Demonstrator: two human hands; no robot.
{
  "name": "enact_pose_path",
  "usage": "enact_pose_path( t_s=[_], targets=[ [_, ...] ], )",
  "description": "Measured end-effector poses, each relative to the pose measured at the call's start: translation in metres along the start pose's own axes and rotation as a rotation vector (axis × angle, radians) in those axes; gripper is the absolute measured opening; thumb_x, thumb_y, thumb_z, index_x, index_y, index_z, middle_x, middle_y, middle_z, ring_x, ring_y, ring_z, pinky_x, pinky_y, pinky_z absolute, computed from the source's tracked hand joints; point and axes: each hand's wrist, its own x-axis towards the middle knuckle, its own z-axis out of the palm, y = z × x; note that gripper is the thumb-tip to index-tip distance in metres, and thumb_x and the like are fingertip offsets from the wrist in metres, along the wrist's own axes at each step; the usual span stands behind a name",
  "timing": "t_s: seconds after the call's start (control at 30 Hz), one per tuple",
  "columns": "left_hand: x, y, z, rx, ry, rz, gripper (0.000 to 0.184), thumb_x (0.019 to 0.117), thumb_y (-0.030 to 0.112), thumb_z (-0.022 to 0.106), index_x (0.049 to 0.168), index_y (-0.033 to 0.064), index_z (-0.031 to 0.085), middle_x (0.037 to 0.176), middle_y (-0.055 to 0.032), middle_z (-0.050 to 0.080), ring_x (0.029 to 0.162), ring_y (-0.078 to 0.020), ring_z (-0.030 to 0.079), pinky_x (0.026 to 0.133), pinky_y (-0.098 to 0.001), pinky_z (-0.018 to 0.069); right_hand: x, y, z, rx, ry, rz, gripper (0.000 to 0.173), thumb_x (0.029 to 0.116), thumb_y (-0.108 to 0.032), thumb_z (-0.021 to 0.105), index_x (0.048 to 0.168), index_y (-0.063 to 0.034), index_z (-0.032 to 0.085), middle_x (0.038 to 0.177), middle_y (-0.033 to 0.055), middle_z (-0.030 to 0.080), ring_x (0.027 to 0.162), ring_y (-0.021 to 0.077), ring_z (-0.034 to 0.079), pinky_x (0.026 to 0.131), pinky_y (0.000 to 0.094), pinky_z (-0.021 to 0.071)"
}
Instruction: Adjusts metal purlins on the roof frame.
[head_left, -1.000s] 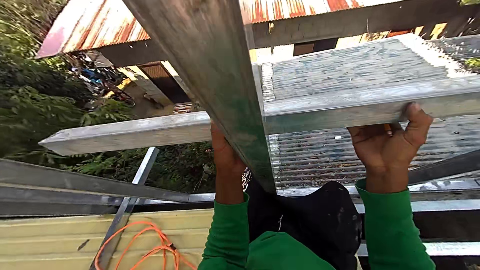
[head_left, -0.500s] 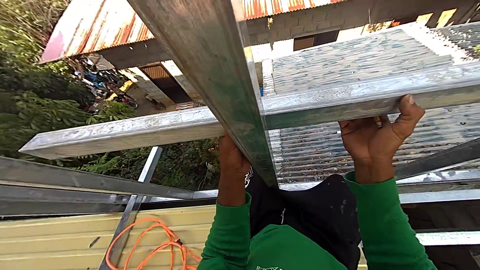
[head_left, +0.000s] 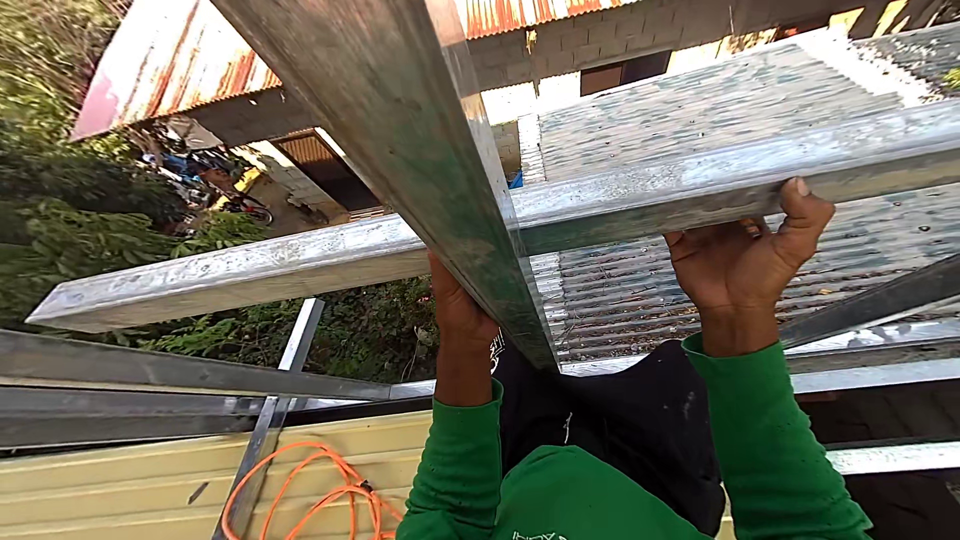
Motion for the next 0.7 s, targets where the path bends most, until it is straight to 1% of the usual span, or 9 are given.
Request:
enact_pose_path(
  t_s=[0.13, 0.2, 0.23, 0.3, 0.4, 0.47, 0.5, 0.57, 0.7],
  targets=[
    [-0.0002, -0.0007, -0.0002, 0.016, 0.013, 0.000, 0.046, 0.1012, 0.061, 0.047, 0.109, 0.0226, 0.070, 0.098, -0.0005, 0.076, 0.092, -0.0119, 0.074, 0.077, -0.0346, 0.0642, 0.0012, -0.0010, -0.0012, 0.020, -0.003, -0.014, 0.039, 0.0991, -0.044, 0.054, 0.123, -0.0130, 0.054, 0.116, 0.0167, 0.066, 0.106, 0.0345, 0.068, 0.088, 0.0614, 0.0567],
    [0.0005, -0.0008, -0.0009, 0.017, 0.001, 0.014, 0.042, 0.1031, 0.056, 0.048, 0.112, 0.0213, 0.069, 0.100, -0.0016, 0.075, 0.093, -0.0135, 0.074, 0.079, -0.0360, 0.0641, 0.0009, -0.0005, -0.0007, 0.014, 0.001, -0.015, 0.039, 0.0999, -0.045, 0.053, 0.123, -0.0138, 0.054, 0.117, 0.0159, 0.066, 0.107, 0.0335, 0.068, 0.089, 0.0603, 0.0570],
    [0.0009, -0.0007, -0.0006, 0.027, 0.002, 0.016, 0.042, 0.1030, 0.056, 0.048, 0.112, 0.0214, 0.069, 0.100, -0.0015, 0.075, 0.093, -0.0133, 0.074, 0.079, -0.0359, 0.0641, 0.0008, -0.0002, 0.0001, 0.009, 0.007, -0.017, 0.038, 0.0998, -0.045, 0.052, 0.123, -0.0143, 0.054, 0.117, 0.0153, 0.066, 0.106, 0.0329, 0.068, 0.088, 0.0595, 0.0573],
    [0.0009, -0.0005, 0.0020, 0.048, 0.023, 0.016, 0.045, 0.1002, 0.062, 0.049, 0.111, 0.0232, 0.069, 0.098, 0.0000, 0.075, 0.092, -0.0116, 0.074, 0.078, -0.0347, 0.0640, 0.0006, -0.0004, 0.0012, 0.006, 0.010, -0.018, 0.038, 0.0998, -0.046, 0.052, 0.122, -0.0148, 0.055, 0.116, 0.0148, 0.067, 0.105, 0.0325, 0.069, 0.086, 0.0584, 0.0581],
    [0.0009, -0.0030, 0.0005, 0.049, 0.033, 0.029, 0.046, 0.0954, 0.064, 0.056, 0.113, 0.0229, 0.069, 0.100, -0.0003, 0.075, 0.093, -0.0129, 0.074, 0.079, -0.0363, 0.0641, -0.0020, -0.0006, -0.0008, 0.004, -0.004, -0.010, 0.037, 0.1012, -0.045, 0.051, 0.123, -0.0154, 0.054, 0.118, 0.0134, 0.066, 0.107, 0.0322, 0.068, 0.087, 0.0583, 0.0580],
    [0.0001, -0.0036, -0.0009, 0.037, 0.028, 0.029, 0.049, 0.0928, 0.065, 0.060, 0.114, 0.0219, 0.069, 0.101, -0.0013, 0.075, 0.094, -0.0143, 0.074, 0.080, -0.0373, 0.0639, -0.0059, -0.0008, -0.0032, -0.030, -0.032, 0.016, 0.036, 0.1026, -0.047, 0.049, 0.125, -0.0196, 0.055, 0.121, 0.0089, 0.066, 0.110, 0.0282, 0.068, 0.090, 0.0543, 0.0586],
    [-0.0001, -0.0034, -0.0009, 0.043, 0.018, 0.029, 0.048, 0.0949, 0.064, 0.057, 0.114, 0.0219, 0.069, 0.101, -0.0013, 0.075, 0.095, -0.0143, 0.074, 0.081, -0.0373, 0.0638, -0.0059, -0.0003, -0.0037, -0.028, -0.034, 0.019, 0.037, 0.1026, -0.048, 0.049, 0.126, -0.0195, 0.054, 0.121, 0.0093, 0.066, 0.111, 0.0284, 0.068, 0.090, 0.0543, 0.0585],
    [-0.0007, -0.0029, -0.0010, 0.053, -0.013, 0.034, 0.047, 0.0966, 0.064, 0.055, 0.115, 0.0225, 0.069, 0.102, -0.0008, 0.075, 0.096, -0.0134, 0.074, 0.081, -0.0367, 0.0639, -0.0031, 0.0011, -0.0034, 0.016, -0.003, 0.006, 0.039, 0.1014, -0.045, 0.051, 0.125, -0.0145, 0.053, 0.119, 0.0151, 0.066, 0.108, 0.0332, 0.068, 0.088, 0.0588, 0.0575],
    [0.0002, -0.0033, -0.0008, 0.019, -0.046, 0.022, 0.046, 0.0959, 0.063, 0.056, 0.112, 0.0224, 0.071, 0.099, -0.0001, 0.075, 0.092, -0.0116, 0.074, 0.078, -0.0345, 0.0641, -0.0023, 0.0003, -0.0041, 0.038, 0.010, 0.005, 0.037, 0.1003, -0.044, 0.053, 0.123, -0.0146, 0.054, 0.117, 0.0151, 0.066, 0.107, 0.0333, 0.068, 0.088, 0.0595, 0.0571]
  ],
)
